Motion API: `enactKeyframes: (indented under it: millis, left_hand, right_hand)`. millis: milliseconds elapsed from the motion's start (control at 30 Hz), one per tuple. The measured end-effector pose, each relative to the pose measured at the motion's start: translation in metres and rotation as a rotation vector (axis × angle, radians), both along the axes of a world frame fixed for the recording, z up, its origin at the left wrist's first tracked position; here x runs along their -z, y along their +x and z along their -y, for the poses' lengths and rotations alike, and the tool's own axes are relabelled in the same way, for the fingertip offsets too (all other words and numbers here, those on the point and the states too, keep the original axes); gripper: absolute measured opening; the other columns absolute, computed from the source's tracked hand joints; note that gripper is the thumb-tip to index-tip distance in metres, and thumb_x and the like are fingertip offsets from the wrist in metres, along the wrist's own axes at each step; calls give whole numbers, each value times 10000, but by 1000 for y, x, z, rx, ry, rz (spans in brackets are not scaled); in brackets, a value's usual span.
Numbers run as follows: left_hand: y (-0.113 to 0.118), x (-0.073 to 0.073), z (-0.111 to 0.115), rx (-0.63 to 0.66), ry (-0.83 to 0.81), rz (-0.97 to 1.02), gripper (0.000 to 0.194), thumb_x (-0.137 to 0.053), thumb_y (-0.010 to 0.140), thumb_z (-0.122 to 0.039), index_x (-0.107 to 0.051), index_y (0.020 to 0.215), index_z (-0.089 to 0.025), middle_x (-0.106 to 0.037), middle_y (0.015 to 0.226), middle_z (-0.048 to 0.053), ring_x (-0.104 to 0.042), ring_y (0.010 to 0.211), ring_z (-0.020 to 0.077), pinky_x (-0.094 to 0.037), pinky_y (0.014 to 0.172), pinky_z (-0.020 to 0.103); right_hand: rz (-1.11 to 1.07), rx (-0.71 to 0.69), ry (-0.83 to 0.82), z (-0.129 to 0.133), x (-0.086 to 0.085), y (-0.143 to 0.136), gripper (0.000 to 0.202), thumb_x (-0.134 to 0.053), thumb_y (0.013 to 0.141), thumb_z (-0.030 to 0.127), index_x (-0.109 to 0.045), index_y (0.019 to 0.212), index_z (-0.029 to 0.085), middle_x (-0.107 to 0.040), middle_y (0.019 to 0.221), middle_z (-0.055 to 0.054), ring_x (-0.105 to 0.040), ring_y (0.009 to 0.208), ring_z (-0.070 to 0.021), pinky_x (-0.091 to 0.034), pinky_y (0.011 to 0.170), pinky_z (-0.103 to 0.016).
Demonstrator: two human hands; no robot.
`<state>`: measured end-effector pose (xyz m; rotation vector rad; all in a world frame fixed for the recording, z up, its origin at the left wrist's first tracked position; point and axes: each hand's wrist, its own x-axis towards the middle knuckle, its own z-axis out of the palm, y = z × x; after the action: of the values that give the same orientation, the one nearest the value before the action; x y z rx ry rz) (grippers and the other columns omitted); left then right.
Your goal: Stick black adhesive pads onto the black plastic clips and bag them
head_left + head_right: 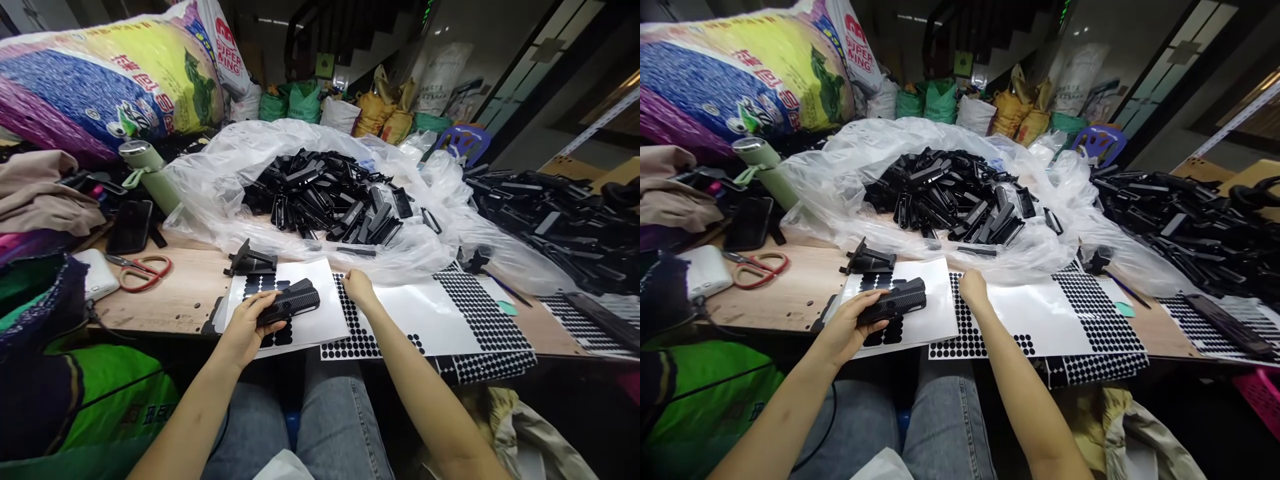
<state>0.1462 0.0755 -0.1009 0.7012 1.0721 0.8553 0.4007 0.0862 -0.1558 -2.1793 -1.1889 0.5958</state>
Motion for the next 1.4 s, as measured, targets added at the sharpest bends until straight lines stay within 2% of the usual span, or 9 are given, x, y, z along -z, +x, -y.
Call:
enactKeyframes:
  millis: [133, 233, 367, 467, 600, 1000, 1100, 1200, 1400]
  left_hand:
    - [5, -2, 0, 22, -59, 13, 170, -574, 738, -262, -663, 823, -144, -612, 897, 76, -598, 753, 166, -557, 525, 260]
    - [5, -3, -2, 31, -100, 33, 171, -550, 745, -242, -656, 832, -139, -622, 871, 80, -609, 732, 169, -561, 553, 282]
    - [6, -3, -2, 33, -131, 48, 177, -539, 751, -233, -649, 846, -133, -629, 887, 89, -621, 730, 182, -565, 570, 304]
    - [7, -4, 0, 39, -133, 47, 176, -532, 753, -223, -653, 838, -127, -628, 893, 92, -622, 744, 187, -565, 568, 306]
    - [11, -6, 5, 42, -103, 63, 166, -516, 762, -211, -649, 823, -134, -617, 870, 79, -610, 756, 179, -557, 549, 289]
    - [8, -9, 14, 24, -26, 38, 176, -492, 774, -217, -640, 829, -139, -588, 898, 73, -584, 749, 166, -550, 522, 279]
    - [-4, -10, 14, 8, -26, 11, 178, -493, 768, -206, -637, 843, -133, -590, 897, 81, -592, 755, 180, -548, 518, 284]
    - [-27, -11, 14, -46, 9, -60, 181, -495, 756, -199, -638, 842, -129, -581, 892, 76, -584, 716, 172, -543, 494, 284]
    - [-66, -9, 12, -216, 79, -155, 163, -506, 724, -196, -642, 794, -139, -559, 906, 50, -541, 711, 154, -546, 473, 294]
  right_hand:
    - [20, 12, -28, -8, 8, -3, 178, -549, 690, 159, -492, 525, 195, -574, 624, -82, -568, 738, -242, -372, 635, -328]
    - [8, 11, -26, -8, 0, -3, 198, -549, 681, 156, -477, 500, 194, -563, 594, -86, -562, 719, -250, -374, 634, -339]
    - [-36, -35, 51, 9, -29, -19, 131, -493, 737, 224, -507, 610, 195, -560, 637, -46, -542, 717, -211, -384, 644, -318]
    - [-133, -153, 139, 36, -58, -52, 175, -432, 798, 336, -519, 726, 202, -559, 705, -13, -525, 705, -170, -397, 642, -285]
    - [-244, -338, 266, 64, -81, -96, 131, -437, 809, 282, -480, 713, 204, -515, 839, -23, -497, 773, -156, -398, 713, -298]
    - [-102, -340, 303, 71, -74, -119, 108, -442, 805, 195, -480, 704, 198, -498, 893, -56, -492, 867, -184, -404, 796, -339]
    - [17, -284, 295, 51, -72, -120, 95, -453, 820, 263, -515, 816, 191, -517, 950, -73, -499, 894, -191, -406, 792, -324]
    - [134, -237, 57, 8, -63, -120, 217, -390, 862, 300, -536, 952, 166, -538, 1054, -107, -504, 980, -200, -390, 824, -309]
    - [122, -238, -256, -57, -30, -134, 235, -661, 665, 226, -629, 856, 93, -592, 1019, -214, -552, 965, -321, -423, 728, -354]
